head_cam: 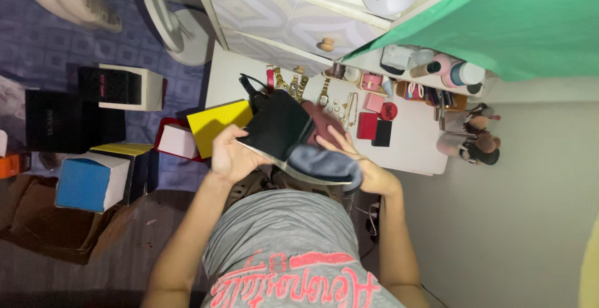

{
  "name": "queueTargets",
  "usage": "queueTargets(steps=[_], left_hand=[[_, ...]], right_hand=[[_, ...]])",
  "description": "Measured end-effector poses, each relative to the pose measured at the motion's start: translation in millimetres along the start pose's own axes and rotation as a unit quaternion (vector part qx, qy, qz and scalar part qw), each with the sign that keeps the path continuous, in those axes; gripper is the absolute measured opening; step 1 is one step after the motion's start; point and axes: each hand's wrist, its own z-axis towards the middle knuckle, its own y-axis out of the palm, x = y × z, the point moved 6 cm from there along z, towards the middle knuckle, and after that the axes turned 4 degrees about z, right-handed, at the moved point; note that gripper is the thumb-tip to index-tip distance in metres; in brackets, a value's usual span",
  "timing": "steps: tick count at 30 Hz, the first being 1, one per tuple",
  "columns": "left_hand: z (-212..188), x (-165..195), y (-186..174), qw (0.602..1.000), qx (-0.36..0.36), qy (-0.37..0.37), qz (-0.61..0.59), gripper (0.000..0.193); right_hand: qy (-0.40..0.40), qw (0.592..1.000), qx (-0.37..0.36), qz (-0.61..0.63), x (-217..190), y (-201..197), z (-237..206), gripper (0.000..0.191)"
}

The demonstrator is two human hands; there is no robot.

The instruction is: The person opens a yellow watch box on the vanity, removes a watch, wipes it with a cloth, and places it back in the box. They handle fabric pouches and a black case, then arrange watches, bracelets, and necklaces across the vanity table.

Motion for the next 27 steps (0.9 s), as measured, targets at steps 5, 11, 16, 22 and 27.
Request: queueTargets(steps=[5, 11, 16, 22, 27], left_hand=[[-10, -14, -12, 0.992, 0.057, 0.115, 0.012, 0.064], [6, -95, -56, 0.978, 0.129, 0.15, 0.071, 0.053], [-20, -109, -50, 0.975, 0.029, 0.138, 0.17, 0.055], [-34, -68, 5, 0.973, 0.052, 0.185, 0.13, 0.055], [-39, -51, 28, 0.978, 0.065, 0.197, -0.009, 0.054]], right_hand=[[0.137, 0.941, 0.125, 0.282, 38, 9, 1, 0.059], [-0.105, 0.927, 0.177, -0.315, -26, 97, 73, 0.043], [-0.01, 0.919, 0.256, -0.3, -47, 59, 101, 0.054], [-0.049, 0.953, 0.241, -0.176, -51, 73, 81, 0.064], [0.023, 0.956, 0.286, -0.061, 25, 78, 52, 0.057]])
